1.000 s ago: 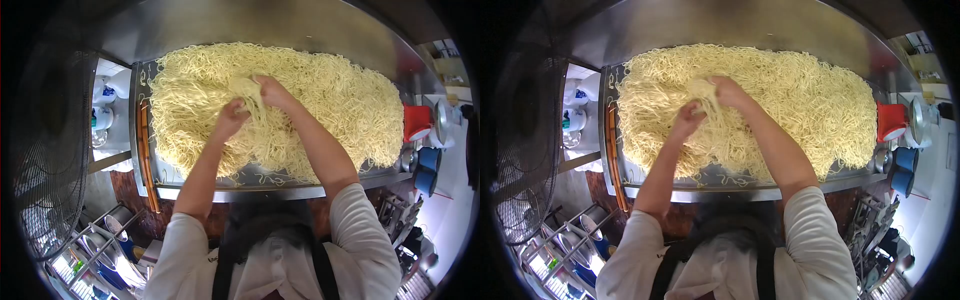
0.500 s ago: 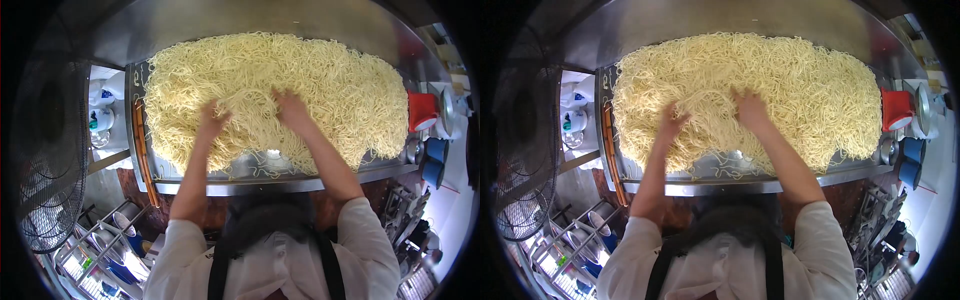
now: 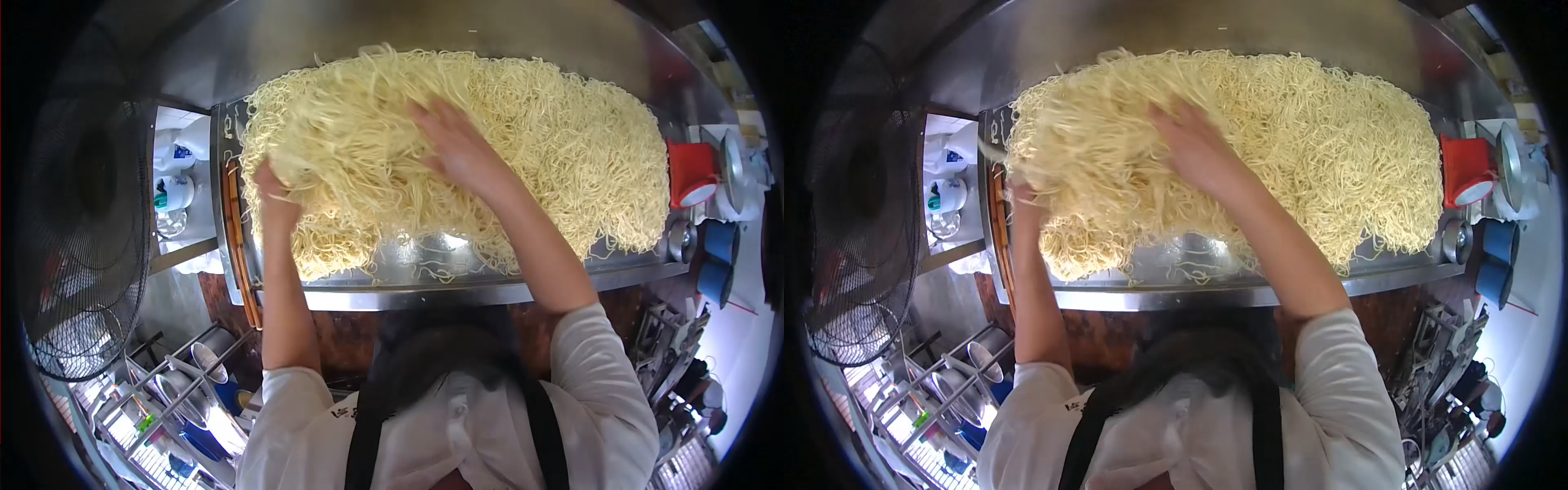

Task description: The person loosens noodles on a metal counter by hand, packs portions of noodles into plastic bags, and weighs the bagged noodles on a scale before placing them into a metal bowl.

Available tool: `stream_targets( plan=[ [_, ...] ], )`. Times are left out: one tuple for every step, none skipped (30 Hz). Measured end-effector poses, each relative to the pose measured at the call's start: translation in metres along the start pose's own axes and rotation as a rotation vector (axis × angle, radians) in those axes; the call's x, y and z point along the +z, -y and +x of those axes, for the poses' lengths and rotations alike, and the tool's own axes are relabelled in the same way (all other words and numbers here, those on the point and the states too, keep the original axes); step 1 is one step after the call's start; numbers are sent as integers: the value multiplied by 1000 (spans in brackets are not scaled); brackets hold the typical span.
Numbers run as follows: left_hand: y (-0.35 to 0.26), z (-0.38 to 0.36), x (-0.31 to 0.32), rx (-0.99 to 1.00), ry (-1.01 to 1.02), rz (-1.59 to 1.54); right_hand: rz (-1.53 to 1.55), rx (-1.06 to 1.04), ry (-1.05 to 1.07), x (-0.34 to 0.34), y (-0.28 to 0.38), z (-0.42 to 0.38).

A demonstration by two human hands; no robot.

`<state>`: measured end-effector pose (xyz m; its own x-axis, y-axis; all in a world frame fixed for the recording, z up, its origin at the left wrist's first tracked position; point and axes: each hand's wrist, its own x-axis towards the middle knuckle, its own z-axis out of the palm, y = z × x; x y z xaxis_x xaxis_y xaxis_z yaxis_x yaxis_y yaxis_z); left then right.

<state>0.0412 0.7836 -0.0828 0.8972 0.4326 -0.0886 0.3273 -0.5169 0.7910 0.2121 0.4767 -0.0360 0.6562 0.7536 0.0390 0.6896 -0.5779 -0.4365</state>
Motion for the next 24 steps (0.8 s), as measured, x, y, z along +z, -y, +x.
stream_targets(
  plan=[
    [3,-18,40,164,-309,300,-42,151,147,2,-15,-20],
    [28,-21,76,316,-251,342,-84,297,295,7,-20,-38],
    [37,-31,117,269,-126,427,-141,335,367,23,-17,-45],
    [18,-40,143,245,-171,263,-189,378,447,46,-13,-54],
    [4,-22,155,81,152,242,-107,363,417,86,-18,-55],
    [-5,-19,167,-26,91,363,-33,344,374,129,-30,-46],
    [-20,-17,162,-42,134,132,88,336,317,137,-31,-48],
    [-50,-25,143,-76,187,-96,210,322,262,144,-31,-51],
    [-83,-26,122,-96,240,-324,376,336,172,117,-25,-59],
    [-113,-34,94,-186,286,-463,529,345,63,78,-24,-61],
    [-109,-50,88,-241,299,-669,687,357,-28,41,-21,-70],
    [-96,-53,81,-76,381,-595,815,323,-2,14,-36,-73],
    [-84,-57,74,94,445,-532,943,294,28,-12,-50,-77],
    [-58,-59,64,461,571,-164,988,324,128,-40,-60,-80],
    [-56,-57,61,465,606,-1,1025,356,228,-67,-70,-84],
    [-54,-55,58,477,643,164,1000,474,272,-92,-69,-84],
    [-73,-50,56,136,604,100,654,439,321,-94,-87,-89],
    [-81,-46,57,-205,561,32,309,402,364,-90,-112,-97],
    [-74,-43,63,-181,418,15,-30,360,406,-88,-119,-96],
    [-62,-38,71,-158,272,2,-30,315,383,-83,-123,-86],
    [-48,-32,81,-131,125,-7,-28,270,356,-76,-114,-64],
    [-36,-24,102,-34,24,148,-96,269,304,-57,-106,-35],
    [-26,-20,135,64,-76,303,-161,269,252,-31,-100,-3],
    [-28,-19,152,111,-85,380,-63,292,212,4,-104,29]
  ],
)
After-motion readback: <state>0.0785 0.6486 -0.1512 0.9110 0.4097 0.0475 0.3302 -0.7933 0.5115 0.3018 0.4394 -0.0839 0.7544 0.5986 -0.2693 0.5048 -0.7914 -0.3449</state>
